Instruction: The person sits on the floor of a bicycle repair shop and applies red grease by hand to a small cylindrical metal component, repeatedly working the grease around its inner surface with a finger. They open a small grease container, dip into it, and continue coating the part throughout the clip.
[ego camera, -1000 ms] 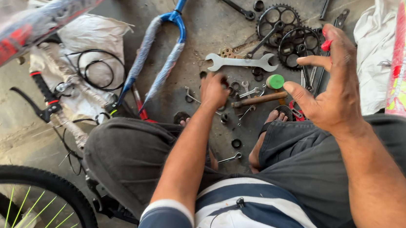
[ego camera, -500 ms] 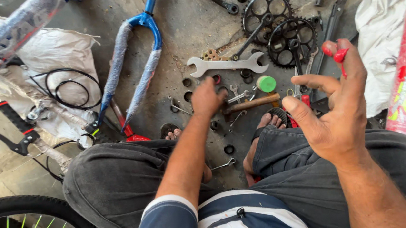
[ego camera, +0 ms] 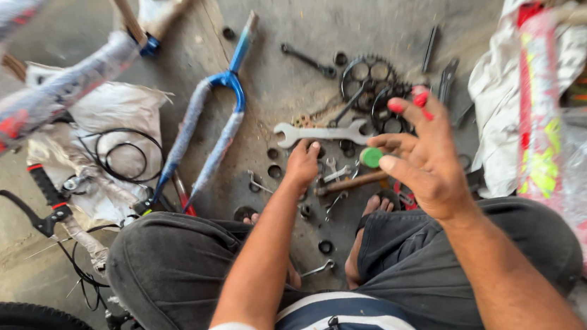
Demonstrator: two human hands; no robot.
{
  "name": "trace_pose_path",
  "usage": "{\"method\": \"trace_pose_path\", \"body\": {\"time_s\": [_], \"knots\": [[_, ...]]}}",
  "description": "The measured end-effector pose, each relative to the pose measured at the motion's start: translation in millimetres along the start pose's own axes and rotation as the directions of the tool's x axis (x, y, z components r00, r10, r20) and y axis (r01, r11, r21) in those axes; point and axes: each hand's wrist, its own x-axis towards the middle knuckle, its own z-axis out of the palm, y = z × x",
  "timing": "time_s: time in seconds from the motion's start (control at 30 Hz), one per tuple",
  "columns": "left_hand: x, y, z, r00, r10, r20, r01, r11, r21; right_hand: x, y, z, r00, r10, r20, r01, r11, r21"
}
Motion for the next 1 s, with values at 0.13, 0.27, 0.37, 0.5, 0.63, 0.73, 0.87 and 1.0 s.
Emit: {"method": "trace_pose_path", "body": {"time_s": [0.13, 0.27, 0.37, 0.5, 0.63, 0.73, 0.87, 1.0], "knots": [[-37.4, 36.7, -27.4, 0.948, 0.129, 0.292, 0.117, 0.712, -0.692, -12.7, -12.1, 17.9, 0.993, -0.087, 0.081, 0.084, 0.996, 0.029], [-105.1, 55.5, -68.9, 0.917, 0.279, 0.286, 0.085, 0.563, -0.822, -54.1, -25.1, 41.0, 0.975, -0.182, 0.128, 0.178, 0.983, 0.039], [-151.6, 56.2, -96.9, 0.888, 0.384, 0.255, 0.015, 0.528, -0.849, -95.2, -22.8, 62.3, 0.938, -0.275, 0.21, 0.306, 0.943, -0.13], [-188.7, 43.1, -106.7, 0.795, 0.508, 0.332, 0.049, 0.491, -0.87, -127.0, -4.4, 97.7, 0.861, -0.356, 0.362, 0.5, 0.72, -0.482], [-194.2, 31.6, -100.9, 0.794, 0.541, 0.279, -0.07, 0.538, -0.84, -130.5, 11.9, 121.7, 0.818, -0.41, 0.404, 0.575, 0.541, -0.614], [-192.2, 26.3, -102.5, 0.786, 0.573, 0.232, -0.156, 0.547, -0.822, -127.9, 21.5, 132.0, 0.768, -0.448, 0.457, 0.615, 0.32, -0.721], [-192.0, 22.4, -109.9, 0.779, 0.596, 0.196, -0.24, 0.571, -0.785, -127.2, 28.8, 139.7, 0.752, -0.456, 0.477, 0.572, 0.09, -0.815], [-188.0, 24.6, -119.1, 0.789, 0.603, 0.116, -0.296, 0.539, -0.788, -131.7, 19.5, 137.1, 0.716, -0.456, 0.528, 0.591, -0.006, -0.806]]}}
